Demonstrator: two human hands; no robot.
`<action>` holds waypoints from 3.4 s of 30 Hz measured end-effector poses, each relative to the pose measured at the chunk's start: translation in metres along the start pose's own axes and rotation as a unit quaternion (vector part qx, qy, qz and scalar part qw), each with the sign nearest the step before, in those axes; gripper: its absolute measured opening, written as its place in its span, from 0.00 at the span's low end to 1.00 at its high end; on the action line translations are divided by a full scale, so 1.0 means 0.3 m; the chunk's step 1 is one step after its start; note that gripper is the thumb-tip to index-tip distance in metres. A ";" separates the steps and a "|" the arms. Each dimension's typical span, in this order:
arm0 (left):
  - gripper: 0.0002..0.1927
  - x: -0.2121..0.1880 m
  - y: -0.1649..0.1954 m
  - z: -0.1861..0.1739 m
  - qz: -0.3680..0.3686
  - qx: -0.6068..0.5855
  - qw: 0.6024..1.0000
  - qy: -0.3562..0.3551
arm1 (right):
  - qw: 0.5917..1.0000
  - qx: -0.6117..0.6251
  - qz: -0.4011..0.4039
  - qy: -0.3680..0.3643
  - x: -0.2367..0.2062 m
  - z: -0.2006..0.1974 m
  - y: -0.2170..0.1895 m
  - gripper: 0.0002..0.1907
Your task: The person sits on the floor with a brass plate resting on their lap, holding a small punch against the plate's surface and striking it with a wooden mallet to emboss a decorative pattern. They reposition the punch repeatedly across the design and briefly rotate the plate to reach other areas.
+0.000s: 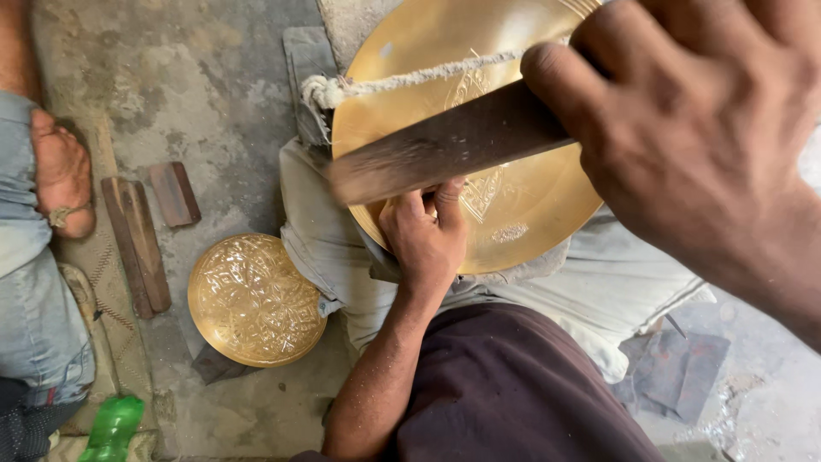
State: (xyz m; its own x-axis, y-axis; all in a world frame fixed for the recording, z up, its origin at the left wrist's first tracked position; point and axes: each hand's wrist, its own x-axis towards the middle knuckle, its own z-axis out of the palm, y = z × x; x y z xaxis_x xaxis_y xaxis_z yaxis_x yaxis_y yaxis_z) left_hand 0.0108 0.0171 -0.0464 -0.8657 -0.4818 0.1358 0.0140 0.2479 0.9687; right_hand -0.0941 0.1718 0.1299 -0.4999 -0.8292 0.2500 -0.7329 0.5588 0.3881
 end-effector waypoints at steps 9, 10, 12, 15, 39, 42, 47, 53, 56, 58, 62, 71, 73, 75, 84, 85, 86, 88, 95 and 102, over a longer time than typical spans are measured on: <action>0.13 -0.009 -0.008 0.005 -0.027 -0.022 0.999 -0.010 | 0.999 -0.053 0.004 -0.007 -0.032 0.050 0.002 0.05; 0.13 -0.009 -0.005 0.004 -0.033 -0.033 0.999 -0.015 | 0.998 -0.058 0.002 -0.005 -0.036 0.053 0.004 0.04; 0.13 -0.008 0.001 0.000 -0.042 -0.054 0.997 -0.022 | 0.996 -0.075 -0.009 -0.039 -0.036 0.053 0.006 0.05; 0.12 -0.004 0.009 0.001 -0.045 0.001 0.998 -0.031 | 0.995 -0.076 -0.002 -0.066 -0.019 0.040 0.008 0.06; 0.13 -0.019 -0.009 0.011 -0.029 0.009 0.998 -0.047 | 0.997 0.023 0.045 -0.053 -0.070 0.065 0.028 0.13; 0.12 -0.026 -0.008 0.017 -0.001 0.021 0.999 -0.031 | 0.999 0.010 0.044 -0.027 -0.060 0.048 0.025 0.12; 0.14 -0.030 0.002 0.017 -0.035 -0.024 0.998 -0.040 | 0.998 -0.002 0.034 -0.060 -0.014 0.016 0.026 0.11; 0.13 -0.037 0.003 0.018 -0.023 -0.016 0.999 -0.046 | 0.966 0.218 0.136 -0.042 -0.014 0.010 0.022 0.20; 0.10 -0.039 0.007 0.020 -0.019 -0.026 0.997 -0.067 | 0.995 0.034 0.056 -0.077 -0.016 0.011 0.023 0.11; 0.10 -0.033 0.012 0.020 -0.018 -0.021 0.997 -0.066 | 0.998 -0.037 0.029 -0.050 -0.010 0.009 0.024 0.07; 0.12 -0.029 0.025 0.019 -0.034 -0.020 0.998 -0.055 | 0.985 0.117 0.121 -0.028 0.004 -0.006 0.026 0.09; 0.13 -0.046 0.007 0.024 -0.032 0.010 0.997 -0.066 | 0.988 0.017 0.106 -0.109 -0.075 -0.018 0.005 0.07; 0.11 -0.032 0.009 0.025 -0.049 -0.012 0.997 -0.066 | 0.983 -0.059 0.112 -0.135 -0.112 -0.020 0.012 0.05; 0.11 -0.031 0.028 0.006 -0.065 -0.073 0.994 -0.057 | 0.978 -0.052 0.172 -0.108 -0.167 -0.008 0.019 0.08; 0.15 0.040 0.072 -0.356 -0.022 -0.063 0.992 0.108 | 0.613 0.361 0.665 -0.227 -0.676 0.220 -0.169 0.31; 0.14 0.051 0.067 -0.382 -0.041 -0.042 0.991 0.119 | 0.576 0.364 0.689 -0.246 -0.731 0.227 -0.219 0.34; 0.15 0.070 0.060 -0.399 -0.059 -0.014 0.992 0.114 | 0.539 0.367 0.711 -0.264 -0.776 0.228 -0.269 0.36; 0.16 0.099 0.056 -0.429 -0.097 0.045 0.989 0.102 | 0.532 0.381 0.715 -0.245 -0.830 0.221 -0.363 0.42; 0.23 0.280 0.050 -0.404 0.107 0.176 0.972 -0.113 | 0.667 0.406 0.624 -0.007 -0.714 0.114 -0.505 0.30; 0.16 0.278 0.146 -0.393 0.071 0.104 0.983 -0.136 | 0.660 0.442 0.606 -0.046 -0.472 0.016 -0.422 0.22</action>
State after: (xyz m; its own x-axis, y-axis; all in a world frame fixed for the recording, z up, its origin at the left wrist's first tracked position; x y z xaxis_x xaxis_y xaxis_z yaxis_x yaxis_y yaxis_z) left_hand -0.0019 -0.1113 0.0318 -0.9645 -0.1947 0.1783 0.0660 0.4761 0.8769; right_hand 0.0673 0.2186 0.0412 -0.9624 0.2129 -0.1685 0.2672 0.6322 -0.7273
